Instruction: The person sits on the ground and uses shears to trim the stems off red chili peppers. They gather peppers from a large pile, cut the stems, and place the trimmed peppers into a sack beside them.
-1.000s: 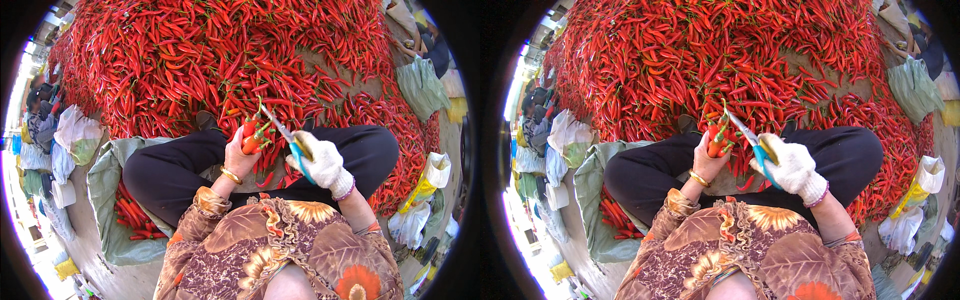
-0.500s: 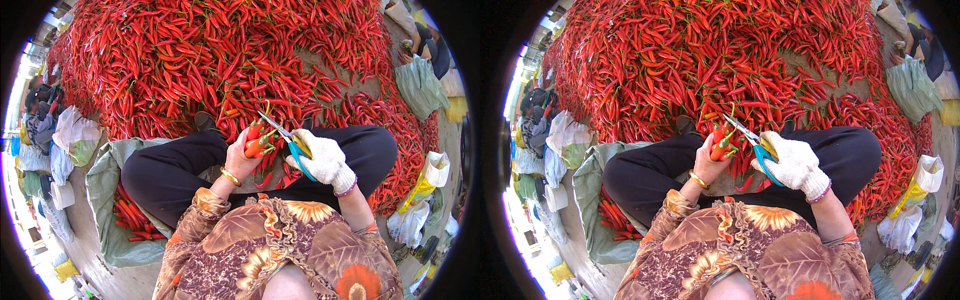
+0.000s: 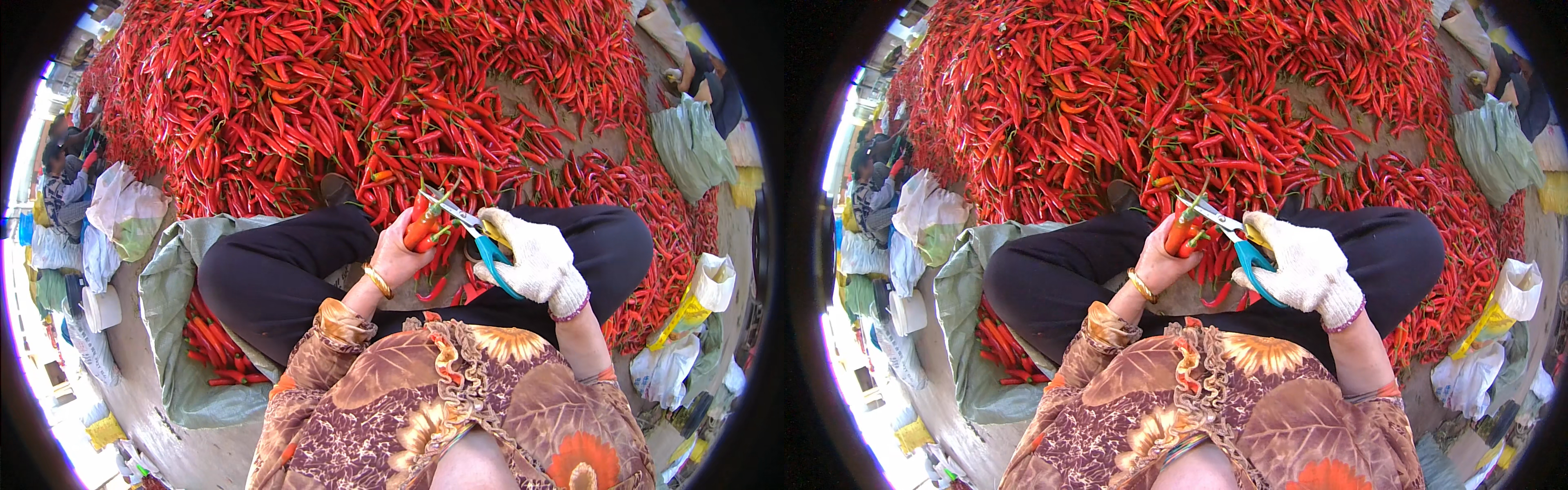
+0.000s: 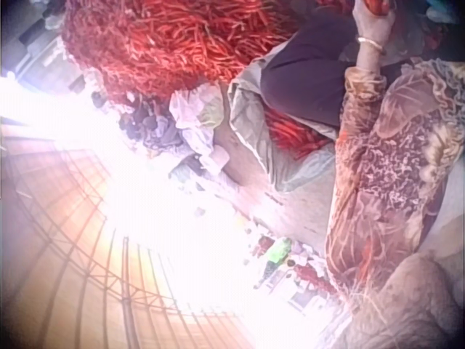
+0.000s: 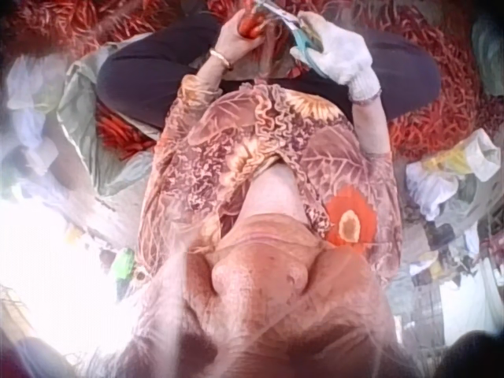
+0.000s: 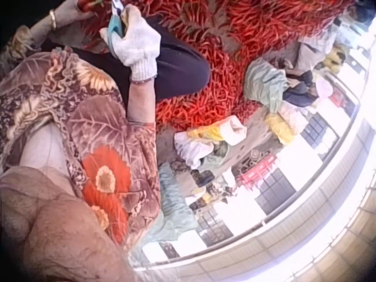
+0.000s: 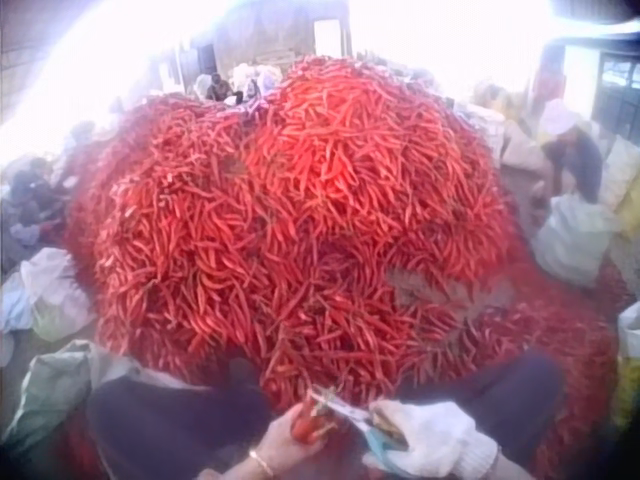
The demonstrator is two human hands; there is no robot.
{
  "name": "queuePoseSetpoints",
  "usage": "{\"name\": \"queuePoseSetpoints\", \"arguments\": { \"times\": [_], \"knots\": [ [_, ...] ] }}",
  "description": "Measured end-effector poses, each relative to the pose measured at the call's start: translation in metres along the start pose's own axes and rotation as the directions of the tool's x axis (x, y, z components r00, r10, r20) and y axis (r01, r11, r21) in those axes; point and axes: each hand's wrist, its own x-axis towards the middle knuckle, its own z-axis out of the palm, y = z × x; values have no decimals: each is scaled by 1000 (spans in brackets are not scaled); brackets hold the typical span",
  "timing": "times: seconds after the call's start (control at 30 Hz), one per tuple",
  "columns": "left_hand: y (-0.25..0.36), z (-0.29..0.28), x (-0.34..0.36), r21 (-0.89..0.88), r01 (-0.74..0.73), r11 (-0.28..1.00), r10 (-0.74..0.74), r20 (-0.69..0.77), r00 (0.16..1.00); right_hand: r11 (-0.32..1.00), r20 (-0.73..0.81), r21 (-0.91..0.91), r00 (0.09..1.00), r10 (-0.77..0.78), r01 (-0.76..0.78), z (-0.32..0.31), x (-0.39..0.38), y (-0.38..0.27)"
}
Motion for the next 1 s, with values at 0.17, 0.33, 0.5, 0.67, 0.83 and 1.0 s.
{"name": "queuePoseSetpoints", "arguments": {
  "times": [0.17, 0.33, 0.5, 0.67, 0.83, 1.0],
  "knots": [
    [10, 2, -2, 197, 57, 979, -70, 60, 996, 997, -34, -72, 999, -28, 25, 3, 2, 2],
    [-1, 1, 1, 150, 100, 984, -110, 57, 992, 999, -92, -7, 995, 46, -46, 13, 3, 1],
    [-24, 2, 6, -147, 56, 988, -65, -62, 996, 952, 96, 259, 985, 143, -163, 2, 3, 7],
    [-28, 4, 7, -201, 81, 976, -96, -65, 993, 997, 96, 61, 995, 31, -37, 3, 0, 2],
    [-16, 3, 4, 22, 95, 995, -94, -51, 994, 999, 51, 35, 999, -9, 7, 5, 2, 1],
    [-16, 3, 5, 109, 160, 981, -158, -28, 987, 998, 34, 38, 998, 43, -44, 11, 1, 3]
  ]
}}
